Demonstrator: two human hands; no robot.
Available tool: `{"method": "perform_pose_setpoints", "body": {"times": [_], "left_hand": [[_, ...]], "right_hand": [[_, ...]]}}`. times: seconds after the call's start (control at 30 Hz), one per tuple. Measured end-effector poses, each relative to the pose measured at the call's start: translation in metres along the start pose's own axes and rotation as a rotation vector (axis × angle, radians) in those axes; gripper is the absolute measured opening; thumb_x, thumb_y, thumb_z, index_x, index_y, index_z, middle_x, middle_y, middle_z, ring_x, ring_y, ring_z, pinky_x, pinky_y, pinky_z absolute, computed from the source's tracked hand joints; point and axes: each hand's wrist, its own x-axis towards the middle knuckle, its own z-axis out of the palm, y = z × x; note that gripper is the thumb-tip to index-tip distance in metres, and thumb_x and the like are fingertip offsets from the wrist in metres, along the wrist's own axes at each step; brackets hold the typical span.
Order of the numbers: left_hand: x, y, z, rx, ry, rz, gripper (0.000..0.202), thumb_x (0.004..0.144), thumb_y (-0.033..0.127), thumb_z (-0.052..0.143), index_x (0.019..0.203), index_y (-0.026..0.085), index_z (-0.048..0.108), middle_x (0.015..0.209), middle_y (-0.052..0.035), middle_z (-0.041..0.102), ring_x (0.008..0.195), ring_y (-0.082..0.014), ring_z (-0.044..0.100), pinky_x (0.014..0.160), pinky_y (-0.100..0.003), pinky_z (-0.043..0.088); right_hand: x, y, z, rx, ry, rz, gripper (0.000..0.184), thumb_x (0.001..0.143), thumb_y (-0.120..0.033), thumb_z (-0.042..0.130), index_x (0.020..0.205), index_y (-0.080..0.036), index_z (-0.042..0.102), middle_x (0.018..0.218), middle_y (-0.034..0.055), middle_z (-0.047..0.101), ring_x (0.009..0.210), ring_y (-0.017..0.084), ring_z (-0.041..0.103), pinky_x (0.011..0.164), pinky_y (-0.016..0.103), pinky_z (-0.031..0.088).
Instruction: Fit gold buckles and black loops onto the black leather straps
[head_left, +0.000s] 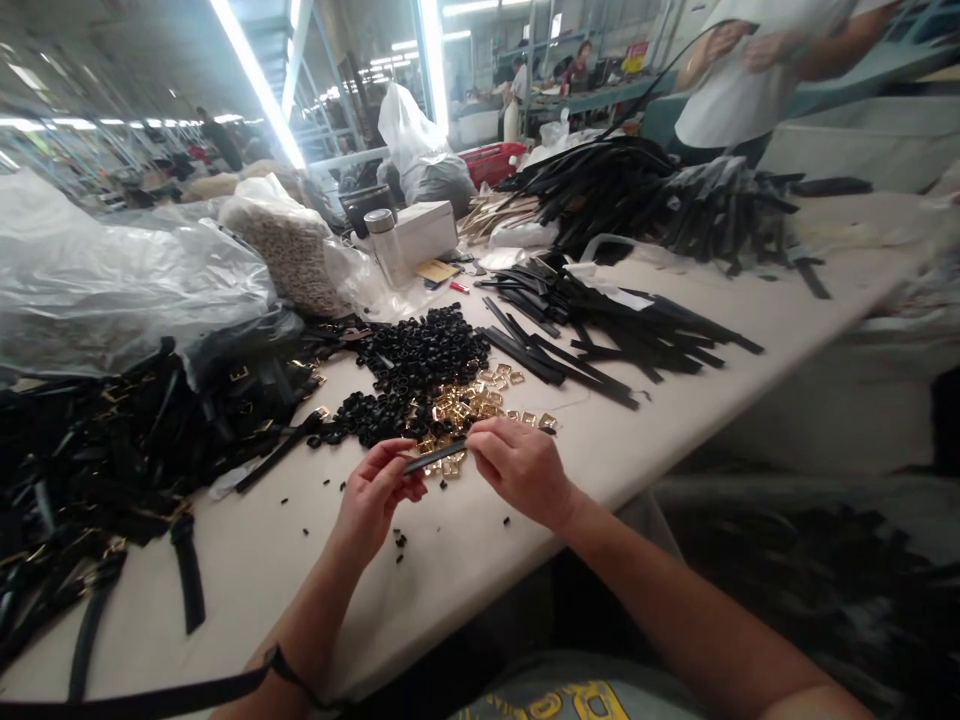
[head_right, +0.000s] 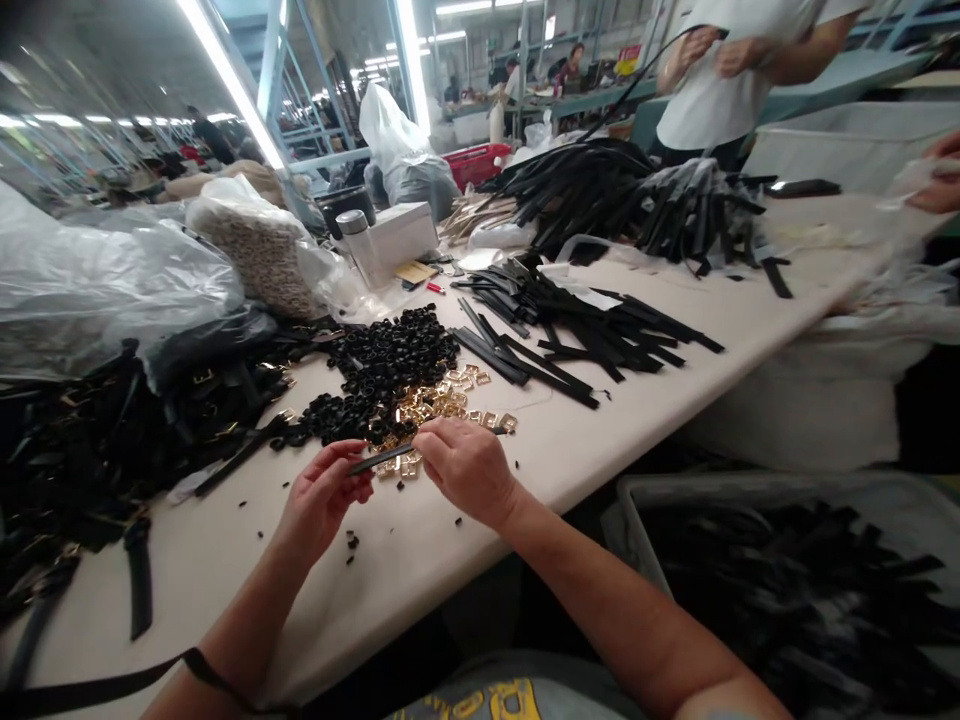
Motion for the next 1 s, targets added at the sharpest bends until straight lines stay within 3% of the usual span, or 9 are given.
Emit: {"method": "perform_pose_setpoints", "body": {"times": [0.17,0.3,0.43,0.57,0.77,0.87,1.0], "left_hand": [[-0.002,0.000,0.002,0.044,-0.008,0.000,0.025,0.071,0.029,0.078,0.082,0.016,0.061,0.068,0.0002,0.068,0.058,-0.0112,0.063,0.058,-0.021,0.050],[-0.002,-0.003,0.002,0.059,-0.009,-0.014,0.024,0.071,0.030,0.078,0.080,0.017,0.059,0.074,-0.0009,0.071,0.065,-0.0139,0.068,0.064,-0.024,0.054],[-0.005,-0.004,0.002,0.084,-0.060,0.003,0.022,0.073,0.029,0.078,0.079,0.017,0.061,0.076,-0.0009,0.071,0.067,-0.0144,0.069,0.066,-0.024,0.054],[-0.006,-0.006,-0.001,0.077,-0.093,0.045,0.020,0.073,0.028,0.078,0.078,0.017,0.062,0.075,-0.0003,0.070,0.067,-0.0129,0.068,0.066,-0.023,0.054],[-0.002,-0.009,-0.001,0.105,-0.138,0.100,0.016,0.074,0.025,0.077,0.080,0.019,0.065,0.076,0.0006,0.068,0.066,-0.0113,0.065,0.067,-0.023,0.054],[-0.002,-0.010,0.000,0.283,-0.151,0.192,0.017,0.079,0.025,0.073,0.095,0.022,0.069,0.086,-0.0020,0.070,0.075,-0.0138,0.066,0.073,-0.026,0.055],[-0.001,-0.007,-0.002,0.695,-0.182,0.480,0.017,0.082,0.021,0.068,0.098,0.024,0.073,0.103,-0.0061,0.068,0.096,-0.0192,0.065,0.087,-0.032,0.053]], "right_hand": [[-0.006,-0.010,0.008,0.066,-0.053,0.041,0.013,0.093,-0.016,0.050,0.089,-0.019,0.063,0.098,0.0052,0.071,0.087,0.017,0.065,0.080,0.029,0.049],[-0.008,-0.014,0.015,0.246,-0.086,0.193,0.012,0.091,-0.025,0.060,0.100,-0.019,0.066,0.102,0.0050,0.071,0.093,0.018,0.065,0.083,0.028,0.050],[-0.008,-0.018,0.020,0.418,-0.152,0.346,0.017,0.087,-0.028,0.067,0.102,-0.022,0.070,0.096,0.0028,0.072,0.086,0.016,0.067,0.079,0.027,0.050],[-0.006,-0.019,0.021,0.557,-0.209,0.462,0.016,0.083,-0.027,0.071,0.098,-0.022,0.073,0.089,0.0008,0.073,0.079,0.014,0.067,0.073,0.024,0.049],[-0.005,-0.019,0.020,0.555,-0.251,0.481,0.005,0.081,-0.024,0.072,0.086,-0.021,0.074,0.080,-0.0015,0.072,0.073,0.012,0.064,0.066,0.022,0.044],[-0.005,-0.020,0.020,0.491,-0.242,0.452,0.003,0.083,-0.022,0.071,0.085,-0.021,0.073,0.080,-0.0013,0.071,0.072,0.011,0.063,0.065,0.021,0.042],[-0.005,-0.024,0.019,0.322,-0.243,0.381,0.006,0.085,-0.024,0.068,0.084,-0.020,0.072,0.079,0.0000,0.070,0.072,0.012,0.063,0.065,0.022,0.040]]}}
